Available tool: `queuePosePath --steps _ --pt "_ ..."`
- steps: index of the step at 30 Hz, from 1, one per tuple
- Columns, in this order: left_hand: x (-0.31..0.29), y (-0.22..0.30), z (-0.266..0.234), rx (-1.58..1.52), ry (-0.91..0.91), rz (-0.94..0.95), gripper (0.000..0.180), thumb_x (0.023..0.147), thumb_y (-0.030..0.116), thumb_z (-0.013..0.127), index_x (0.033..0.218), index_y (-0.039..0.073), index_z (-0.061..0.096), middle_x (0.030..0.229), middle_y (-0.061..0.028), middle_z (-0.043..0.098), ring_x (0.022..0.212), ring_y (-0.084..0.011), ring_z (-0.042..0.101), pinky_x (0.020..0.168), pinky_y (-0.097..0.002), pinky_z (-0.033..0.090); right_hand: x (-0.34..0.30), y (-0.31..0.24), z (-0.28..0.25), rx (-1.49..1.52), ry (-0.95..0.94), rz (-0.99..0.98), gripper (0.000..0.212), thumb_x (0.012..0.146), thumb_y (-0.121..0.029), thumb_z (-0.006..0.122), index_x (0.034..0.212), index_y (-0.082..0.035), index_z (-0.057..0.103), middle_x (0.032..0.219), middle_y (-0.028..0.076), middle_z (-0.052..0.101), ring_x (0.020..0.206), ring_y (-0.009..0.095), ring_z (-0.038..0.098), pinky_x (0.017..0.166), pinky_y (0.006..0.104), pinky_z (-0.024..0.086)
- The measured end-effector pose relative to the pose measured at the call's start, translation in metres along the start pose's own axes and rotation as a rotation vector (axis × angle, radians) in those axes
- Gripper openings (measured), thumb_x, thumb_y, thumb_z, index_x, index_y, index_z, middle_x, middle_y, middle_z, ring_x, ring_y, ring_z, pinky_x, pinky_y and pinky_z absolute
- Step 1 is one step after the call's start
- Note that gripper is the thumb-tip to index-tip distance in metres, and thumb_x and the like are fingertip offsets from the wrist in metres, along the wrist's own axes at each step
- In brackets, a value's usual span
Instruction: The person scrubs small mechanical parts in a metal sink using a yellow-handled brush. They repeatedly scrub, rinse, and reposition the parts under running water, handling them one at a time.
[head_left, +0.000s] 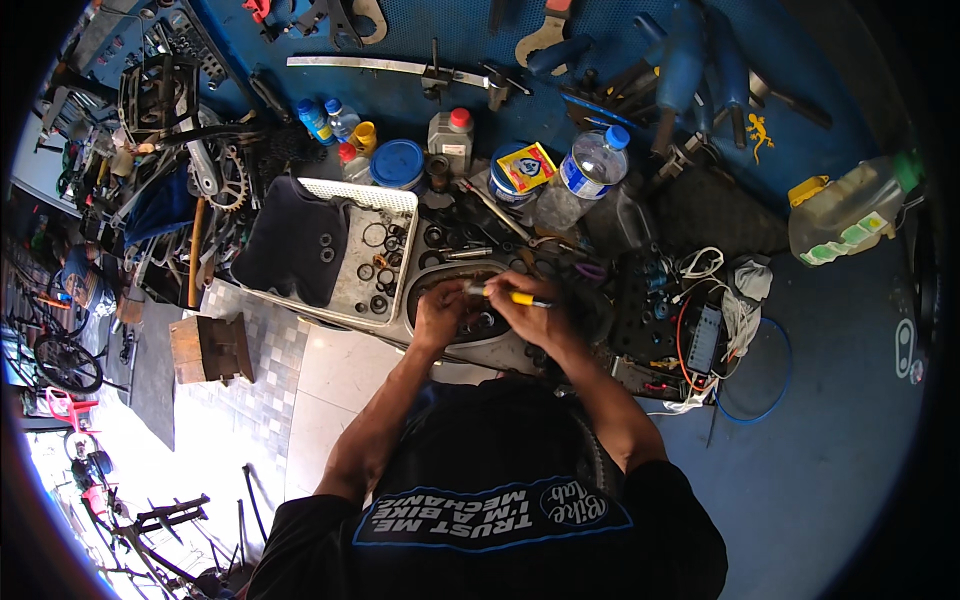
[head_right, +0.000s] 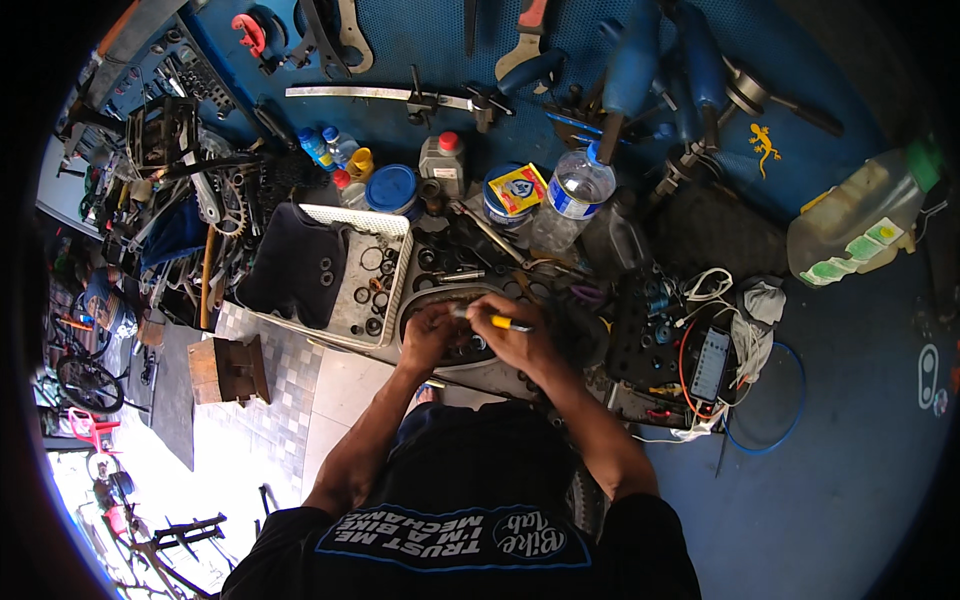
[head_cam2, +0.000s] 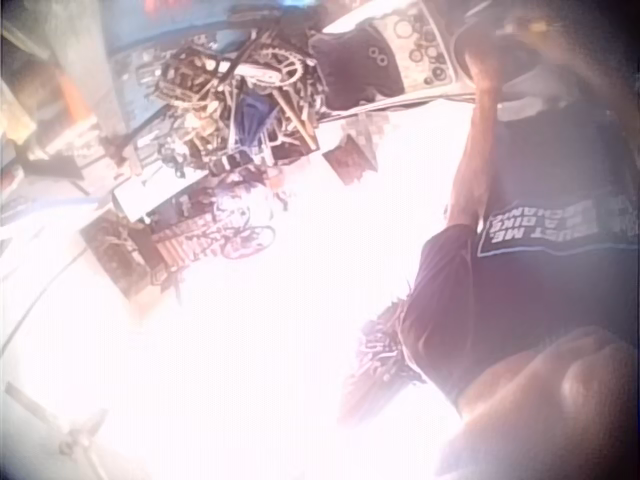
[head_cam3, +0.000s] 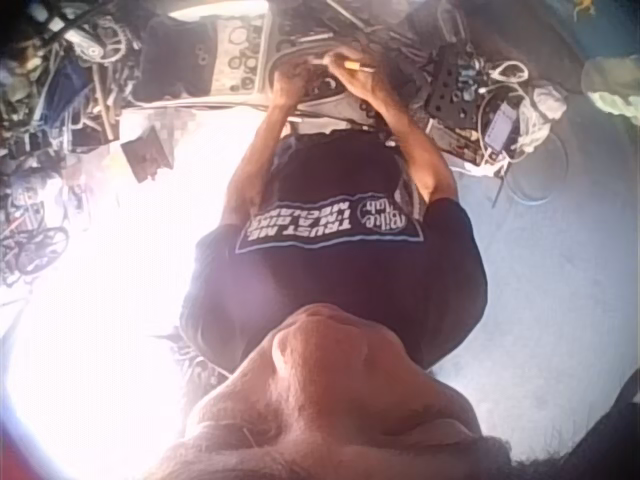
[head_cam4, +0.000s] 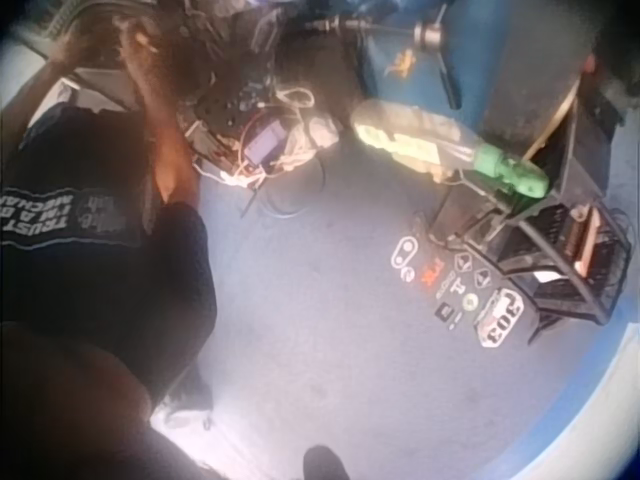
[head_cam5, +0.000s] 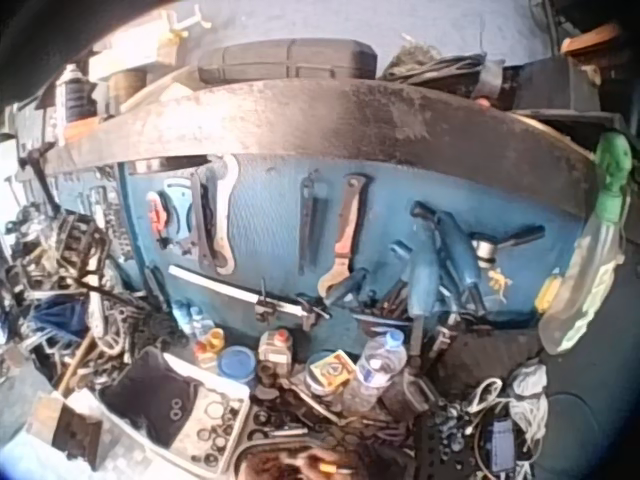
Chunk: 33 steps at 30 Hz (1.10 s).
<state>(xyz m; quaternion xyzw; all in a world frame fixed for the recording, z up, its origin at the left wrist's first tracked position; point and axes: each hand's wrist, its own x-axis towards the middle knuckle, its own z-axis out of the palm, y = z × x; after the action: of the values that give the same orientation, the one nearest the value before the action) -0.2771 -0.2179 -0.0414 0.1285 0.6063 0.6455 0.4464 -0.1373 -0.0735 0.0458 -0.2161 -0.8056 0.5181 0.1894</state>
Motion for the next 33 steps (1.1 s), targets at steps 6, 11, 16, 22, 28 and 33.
queuePosePath --steps 6,11,16,22,28,33 --pt "-0.004 0.005 0.002 0.164 0.068 0.097 0.031 0.103 0.002 0.069 0.133 -0.004 0.069 0.1 -0.0074 0.077 0.087 -0.0123 0.073 0.081 -0.0291 0.063 -0.005 0.021 -0.001 -0.198 0.032 0.1 0.025 0.103 -0.028 0.077 0.11 -0.003 0.077 0.082 0.013 0.076 0.075 0.018 0.076 0.067 0.0321 0.056" --pt "-0.006 0.014 0.008 0.314 0.094 0.139 0.027 0.103 0.0 0.069 0.129 -0.004 0.07 0.097 -0.0049 0.078 0.087 -0.0095 0.072 0.078 -0.0282 0.061 -0.013 0.015 0.013 -0.221 0.155 -0.098 0.023 0.102 -0.026 0.077 0.101 -0.004 0.073 0.08 0.016 0.071 0.072 0.031 0.074 0.067 0.0386 0.056" --pt "-0.004 0.009 0.006 0.354 0.115 0.194 0.028 0.102 -0.002 0.069 0.13 -0.002 0.07 0.099 -0.005 0.079 0.085 -0.0087 0.071 0.077 -0.027 0.058 -0.012 -0.004 0.01 -0.139 0.149 -0.032 0.023 0.1 -0.023 0.08 0.095 -0.004 0.069 0.076 0.015 0.068 0.067 0.03 0.07 0.065 0.0384 0.055" --pt "-0.001 0.005 0.004 0.22 0.067 0.241 0.029 0.102 -0.002 0.068 0.131 -0.002 0.069 0.103 -0.0072 0.08 0.085 -0.0092 0.071 0.078 -0.0267 0.058 -0.013 0.011 0.01 -0.146 0.176 -0.033 0.023 0.1 -0.023 0.08 0.095 -0.004 0.068 0.077 0.016 0.068 0.066 0.027 0.066 0.066 0.0364 0.053" --pt "-0.005 0.019 0.007 0.019 0.029 0.141 0.027 0.105 0.002 0.066 0.131 -0.004 0.068 0.104 -0.0067 0.079 0.088 -0.012 0.073 0.078 -0.0281 0.059 -0.013 0.037 0.011 -0.159 0.153 0.021 0.022 0.102 -0.022 0.078 0.095 -0.003 0.07 0.075 0.013 0.067 0.065 0.019 0.064 0.065 0.0338 0.052" --pt "-0.006 0.024 0.005 -0.14 -0.018 0.02 0.03 0.108 0.008 0.065 0.136 -0.002 0.065 0.11 -0.0101 0.079 0.092 -0.0166 0.077 0.079 -0.0314 0.062 -0.012 0.033 0.0 -0.21 0.13 -0.005 0.019 0.1 -0.021 0.08 0.099 -0.003 0.073 0.076 0.013 0.07 0.065 0.021 0.065 0.064 0.0337 0.052"
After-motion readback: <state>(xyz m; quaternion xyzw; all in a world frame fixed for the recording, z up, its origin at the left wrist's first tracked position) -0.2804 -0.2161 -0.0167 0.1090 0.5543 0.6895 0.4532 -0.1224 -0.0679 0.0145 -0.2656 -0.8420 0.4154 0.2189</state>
